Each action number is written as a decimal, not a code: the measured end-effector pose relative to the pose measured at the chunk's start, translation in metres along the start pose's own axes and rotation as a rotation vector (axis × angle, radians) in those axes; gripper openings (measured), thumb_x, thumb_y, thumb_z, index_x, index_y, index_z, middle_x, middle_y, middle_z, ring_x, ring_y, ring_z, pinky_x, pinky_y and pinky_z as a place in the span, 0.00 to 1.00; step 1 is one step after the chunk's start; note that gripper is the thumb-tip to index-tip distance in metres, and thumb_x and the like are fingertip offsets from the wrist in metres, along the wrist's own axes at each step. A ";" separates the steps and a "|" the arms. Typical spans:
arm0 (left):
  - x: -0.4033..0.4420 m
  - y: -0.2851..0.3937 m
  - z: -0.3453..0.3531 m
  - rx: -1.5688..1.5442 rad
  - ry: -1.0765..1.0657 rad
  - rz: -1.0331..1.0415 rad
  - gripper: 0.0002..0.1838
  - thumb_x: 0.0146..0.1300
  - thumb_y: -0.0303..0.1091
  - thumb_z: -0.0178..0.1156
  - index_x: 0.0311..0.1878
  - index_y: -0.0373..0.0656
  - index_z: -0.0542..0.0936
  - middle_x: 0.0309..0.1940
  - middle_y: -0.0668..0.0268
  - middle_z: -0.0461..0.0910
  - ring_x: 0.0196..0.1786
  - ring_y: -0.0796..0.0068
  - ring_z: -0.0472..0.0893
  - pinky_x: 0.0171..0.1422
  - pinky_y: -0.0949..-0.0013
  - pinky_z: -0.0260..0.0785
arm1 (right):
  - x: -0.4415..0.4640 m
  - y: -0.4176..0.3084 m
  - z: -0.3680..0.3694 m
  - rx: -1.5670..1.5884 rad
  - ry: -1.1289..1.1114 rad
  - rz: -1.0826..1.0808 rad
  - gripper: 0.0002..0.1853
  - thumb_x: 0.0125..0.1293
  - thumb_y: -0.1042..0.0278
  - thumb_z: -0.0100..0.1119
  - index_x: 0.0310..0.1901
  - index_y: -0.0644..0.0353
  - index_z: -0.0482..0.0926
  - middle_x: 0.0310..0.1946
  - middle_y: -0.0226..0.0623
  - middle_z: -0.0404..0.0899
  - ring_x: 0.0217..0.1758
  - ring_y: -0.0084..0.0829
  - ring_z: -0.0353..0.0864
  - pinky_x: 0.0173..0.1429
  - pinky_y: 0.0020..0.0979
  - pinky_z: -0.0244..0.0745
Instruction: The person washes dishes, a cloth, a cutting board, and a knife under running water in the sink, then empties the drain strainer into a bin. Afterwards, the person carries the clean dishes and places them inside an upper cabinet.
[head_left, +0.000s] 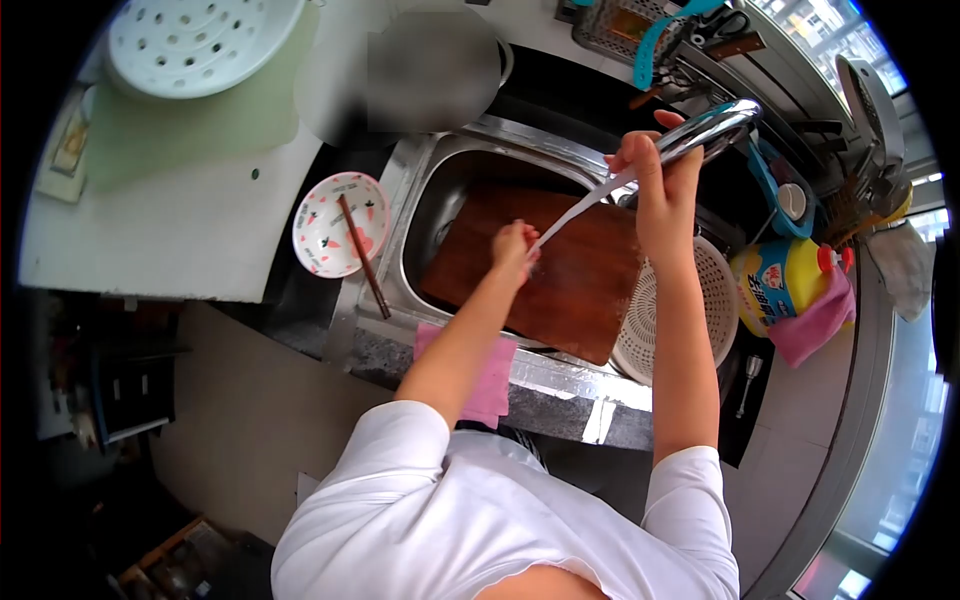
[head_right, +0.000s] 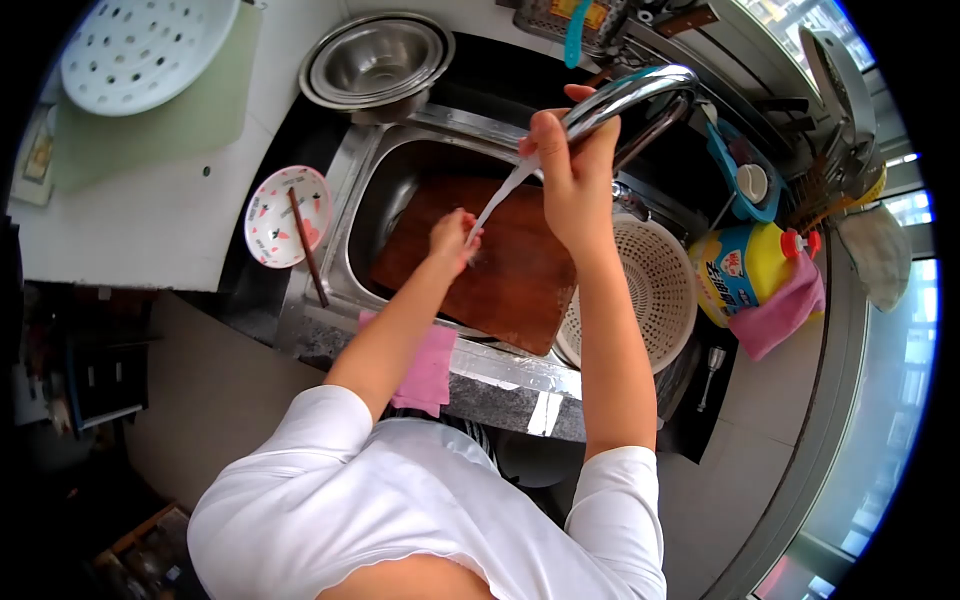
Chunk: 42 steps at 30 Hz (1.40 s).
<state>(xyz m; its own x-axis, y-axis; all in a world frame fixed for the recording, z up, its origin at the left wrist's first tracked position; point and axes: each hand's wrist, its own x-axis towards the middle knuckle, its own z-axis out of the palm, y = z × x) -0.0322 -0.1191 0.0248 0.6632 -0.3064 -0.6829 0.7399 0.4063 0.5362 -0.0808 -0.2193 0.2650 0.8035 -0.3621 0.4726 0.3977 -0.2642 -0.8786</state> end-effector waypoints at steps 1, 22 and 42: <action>-0.014 0.003 0.013 -0.094 -0.008 -0.107 0.11 0.64 0.42 0.48 0.30 0.46 0.70 0.21 0.67 0.72 0.20 0.80 0.70 0.19 0.79 0.59 | 0.000 0.000 0.002 0.046 0.026 0.015 0.20 0.65 0.68 0.49 0.53 0.68 0.55 0.30 0.33 0.72 0.31 0.20 0.73 0.39 0.22 0.69; -0.021 -0.030 -0.029 1.659 0.229 0.537 0.37 0.62 0.59 0.33 0.67 0.42 0.50 0.69 0.60 0.46 0.70 0.62 0.45 0.71 0.53 0.34 | -0.010 -0.002 -0.011 0.016 -0.047 0.002 0.20 0.66 0.67 0.46 0.54 0.69 0.54 0.32 0.35 0.71 0.33 0.22 0.73 0.43 0.24 0.70; -0.034 0.012 0.035 0.108 -0.233 -0.136 0.15 0.64 0.44 0.49 0.25 0.47 0.66 0.14 0.72 0.59 0.13 0.83 0.55 0.13 0.79 0.44 | -0.103 0.139 -0.162 -0.620 0.406 0.433 0.25 0.59 0.70 0.49 0.58 0.66 0.62 0.53 0.47 0.67 0.55 0.35 0.68 0.55 0.30 0.65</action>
<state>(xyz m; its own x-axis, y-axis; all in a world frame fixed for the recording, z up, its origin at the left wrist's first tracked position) -0.0415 -0.1340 0.0718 0.5558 -0.5464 -0.6265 0.8233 0.2576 0.5057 -0.1797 -0.3634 0.1057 0.5603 -0.8048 0.1956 -0.3169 -0.4265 -0.8472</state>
